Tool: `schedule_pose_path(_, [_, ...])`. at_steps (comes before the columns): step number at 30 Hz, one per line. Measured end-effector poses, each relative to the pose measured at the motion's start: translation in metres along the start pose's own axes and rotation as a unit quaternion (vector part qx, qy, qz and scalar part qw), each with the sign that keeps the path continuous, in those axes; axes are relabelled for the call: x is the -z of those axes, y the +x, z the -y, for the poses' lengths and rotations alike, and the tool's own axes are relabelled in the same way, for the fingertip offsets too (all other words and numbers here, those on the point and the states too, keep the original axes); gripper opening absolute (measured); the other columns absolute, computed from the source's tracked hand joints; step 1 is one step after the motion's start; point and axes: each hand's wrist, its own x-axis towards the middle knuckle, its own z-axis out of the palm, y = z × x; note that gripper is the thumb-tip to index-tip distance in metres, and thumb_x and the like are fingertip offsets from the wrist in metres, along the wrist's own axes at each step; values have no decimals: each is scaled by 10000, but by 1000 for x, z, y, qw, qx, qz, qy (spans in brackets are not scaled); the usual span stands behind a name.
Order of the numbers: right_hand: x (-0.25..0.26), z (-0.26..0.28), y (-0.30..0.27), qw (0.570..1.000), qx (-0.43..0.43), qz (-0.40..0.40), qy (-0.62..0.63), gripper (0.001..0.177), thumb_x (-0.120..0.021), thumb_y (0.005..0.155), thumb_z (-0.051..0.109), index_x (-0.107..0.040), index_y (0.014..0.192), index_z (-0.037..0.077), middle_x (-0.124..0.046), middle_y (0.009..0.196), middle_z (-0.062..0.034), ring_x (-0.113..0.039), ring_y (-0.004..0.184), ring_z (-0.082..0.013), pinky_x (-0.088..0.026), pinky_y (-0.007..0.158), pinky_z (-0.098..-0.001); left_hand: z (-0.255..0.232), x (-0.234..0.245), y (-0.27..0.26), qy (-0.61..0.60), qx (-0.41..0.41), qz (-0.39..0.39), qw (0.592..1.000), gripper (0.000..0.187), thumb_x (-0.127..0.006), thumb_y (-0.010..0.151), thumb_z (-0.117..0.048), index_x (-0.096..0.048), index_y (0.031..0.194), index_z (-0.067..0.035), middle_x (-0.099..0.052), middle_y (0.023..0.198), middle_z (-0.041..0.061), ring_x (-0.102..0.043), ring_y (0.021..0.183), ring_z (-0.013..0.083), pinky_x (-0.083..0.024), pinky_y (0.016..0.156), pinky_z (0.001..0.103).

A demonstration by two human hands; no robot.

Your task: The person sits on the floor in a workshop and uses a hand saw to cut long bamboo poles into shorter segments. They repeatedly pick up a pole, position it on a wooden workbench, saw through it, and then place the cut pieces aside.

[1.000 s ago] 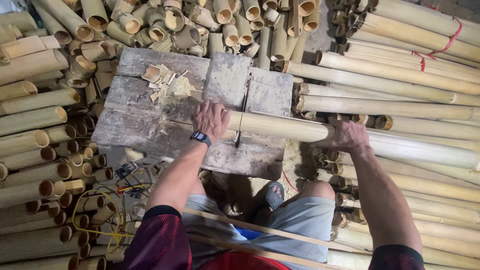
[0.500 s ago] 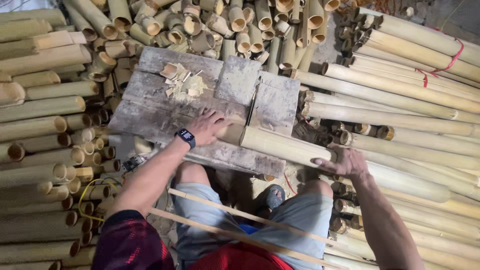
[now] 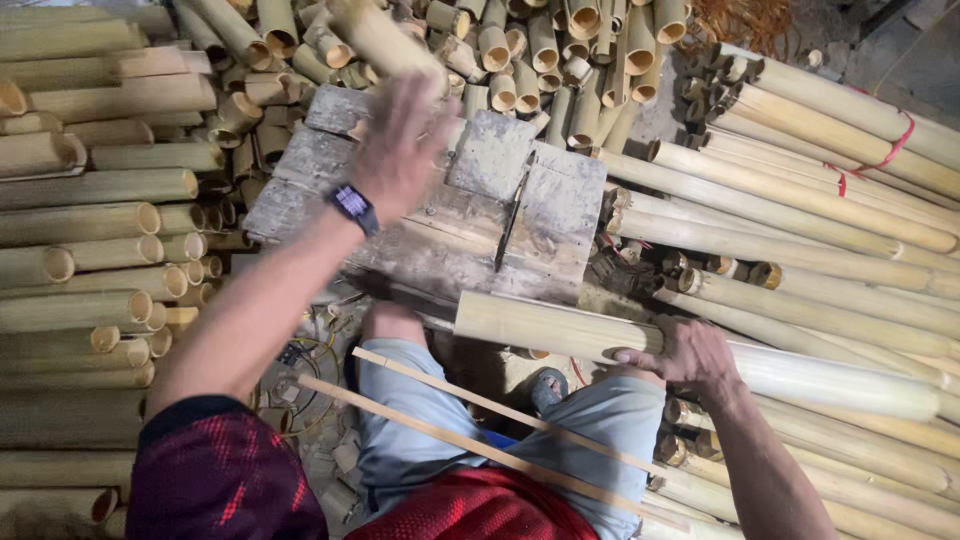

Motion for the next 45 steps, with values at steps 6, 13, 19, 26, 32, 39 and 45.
schedule_pose_path(6, [28,31,0,993,64,-61,-78,1036,-567,519,971,-703,994,60,-742,853,-152,-739,786,-261,-550,784,-419,-139,4,-72,-205,-17,310,928,1081,-843,650,-478,-308,1527,-145,-627,1151,251,-642,961,380,-532,828,522])
schedule_pose_path(13, [59,61,3,937,180,-275,-120,920,-604,560,911,-659,888,54,-565,820,-123,-554,771,-281,-422,720,-422,-124,-17,-130,-246,186,193,931,932,-775,712,-130,-344,1538,-113,-711,963,117,-679,692,273,-559,600,397])
schedule_pose_path(19, [61,41,-15,910,69,-381,-148,515,-828,772,574,-656,858,96,-552,857,-86,-536,821,-275,-430,766,-440,-98,14,-175,-247,284,114,920,936,-929,534,-391,-584,1352,-95,-760,990,135,-734,772,274,-581,678,414])
schedule_pose_path(26, [21,45,-19,918,53,-386,-75,128,-714,854,199,-641,859,94,-609,860,-95,-592,793,-279,-467,663,-403,-79,12,-241,-338,578,120,733,672,-919,513,-384,-758,1094,-88,-785,933,97,-777,816,223,-618,721,375])
schedule_pose_path(32, [-14,63,-2,936,60,-346,-26,246,-784,784,274,-616,768,96,-615,844,-79,-625,764,-283,-496,666,-427,-60,-3,-256,-488,706,-111,501,532,-870,637,-233,-678,1072,8,-751,962,171,-736,768,235,-632,642,397])
schedule_pose_path(39, [-60,74,13,957,50,-285,-4,299,-809,816,363,-639,790,118,-655,848,-70,-662,736,-309,-514,640,-449,-26,-63,-318,-416,750,-347,379,373,-865,763,-231,-710,1025,-16,-721,955,90,-677,782,193,-568,690,347])
schedule_pose_path(45, [-82,61,14,966,26,-258,3,286,-802,820,371,-656,814,125,-683,864,-69,-689,772,-318,-536,668,-447,3,-63,-458,-278,838,-349,315,459,-845,769,-314,-689,1121,-64,-707,940,42,-675,750,158,-597,681,335])
